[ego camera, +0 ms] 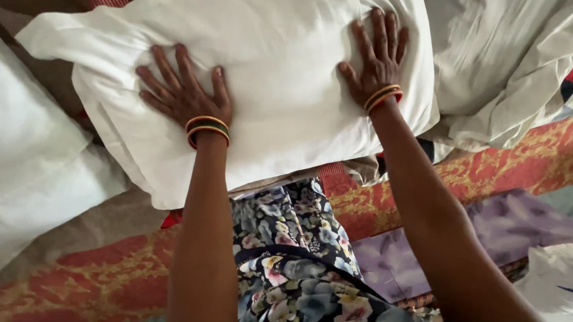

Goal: The person places pillowcases onto several pillows by hand, smoothing the fabric and folding the edges down for each pillow.

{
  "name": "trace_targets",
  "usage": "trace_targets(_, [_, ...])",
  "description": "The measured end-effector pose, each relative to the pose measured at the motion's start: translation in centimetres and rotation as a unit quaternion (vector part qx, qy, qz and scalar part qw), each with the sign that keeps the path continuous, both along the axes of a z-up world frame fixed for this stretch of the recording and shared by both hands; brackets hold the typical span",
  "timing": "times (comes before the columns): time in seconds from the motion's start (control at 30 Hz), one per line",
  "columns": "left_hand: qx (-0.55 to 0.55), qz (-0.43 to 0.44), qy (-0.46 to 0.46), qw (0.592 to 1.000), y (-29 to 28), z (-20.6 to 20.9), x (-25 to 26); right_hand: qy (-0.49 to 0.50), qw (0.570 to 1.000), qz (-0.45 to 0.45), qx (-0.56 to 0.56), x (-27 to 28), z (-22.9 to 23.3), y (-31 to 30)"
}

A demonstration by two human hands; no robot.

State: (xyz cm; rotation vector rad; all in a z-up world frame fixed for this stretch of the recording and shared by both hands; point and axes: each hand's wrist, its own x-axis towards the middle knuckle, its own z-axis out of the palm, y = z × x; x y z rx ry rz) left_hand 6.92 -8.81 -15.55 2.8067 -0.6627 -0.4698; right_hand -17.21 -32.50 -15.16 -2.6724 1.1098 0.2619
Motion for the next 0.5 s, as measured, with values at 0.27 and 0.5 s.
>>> trace_targets(0.27, [0.016,-0.009,0.017,1.0,0.9,-0.8,0.4,-0.029,0.999,0.001,-0.027,0.0,-0.2,1.6])
trace_targets(0.5, [0.048,-0.008,0.037,0.998,0.8,-0.6,0.6,-0.048,0.998,0.045,-0.022,4.5,0.5,-0.4])
